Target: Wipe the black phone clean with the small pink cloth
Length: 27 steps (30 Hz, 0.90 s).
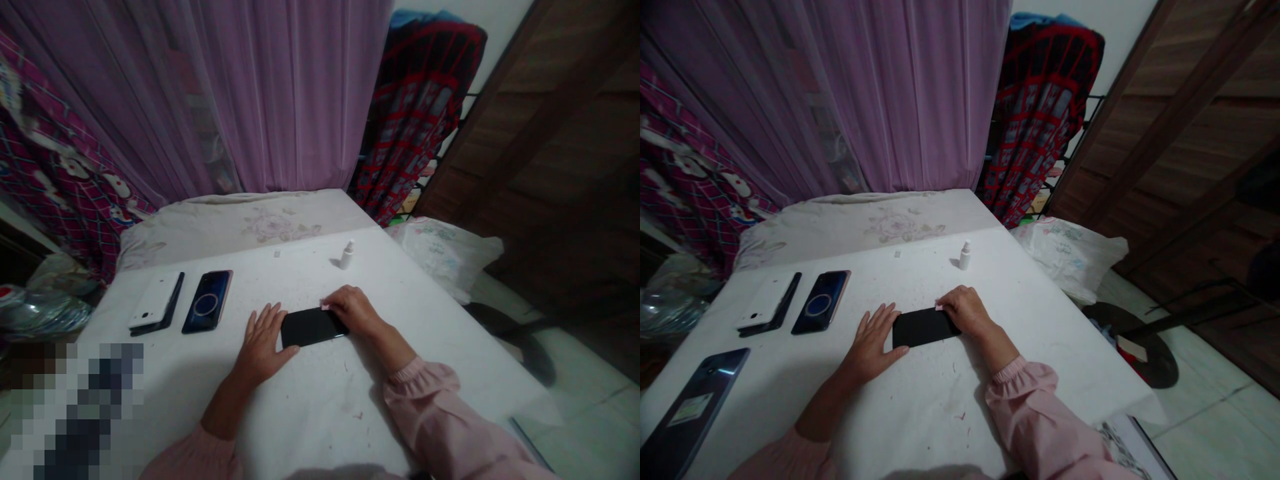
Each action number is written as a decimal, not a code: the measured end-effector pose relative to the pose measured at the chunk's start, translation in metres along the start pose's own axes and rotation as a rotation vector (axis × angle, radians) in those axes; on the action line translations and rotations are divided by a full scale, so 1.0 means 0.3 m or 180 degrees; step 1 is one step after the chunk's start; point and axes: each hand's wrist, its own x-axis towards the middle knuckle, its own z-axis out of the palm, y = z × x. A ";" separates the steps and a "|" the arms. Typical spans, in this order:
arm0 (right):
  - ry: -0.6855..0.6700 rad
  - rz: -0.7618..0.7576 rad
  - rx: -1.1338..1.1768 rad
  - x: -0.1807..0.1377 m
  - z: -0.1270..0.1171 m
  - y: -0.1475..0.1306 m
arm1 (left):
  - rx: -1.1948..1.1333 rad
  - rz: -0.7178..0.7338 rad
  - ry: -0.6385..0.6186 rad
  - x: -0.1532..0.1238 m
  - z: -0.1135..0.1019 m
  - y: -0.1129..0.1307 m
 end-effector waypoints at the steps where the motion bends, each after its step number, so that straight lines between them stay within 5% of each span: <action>1: -0.0030 -0.0071 0.0013 0.017 0.014 -0.032 | 0.0008 -0.0003 -0.0010 0.000 -0.002 0.000; 6: -0.0080 -0.0264 0.0118 0.057 0.060 -0.122 | 0.0020 -0.0003 0.0008 0.002 -0.007 0.003; 16: 0.0320 0.0571 0.0163 -0.080 -0.042 0.094 | 0.0033 -0.0080 -0.0317 0.009 -0.021 0.002; 27: 0.0783 -0.0244 0.0407 -0.134 0.055 -0.044 | -0.0239 0.0166 -0.0230 0.031 -0.033 0.071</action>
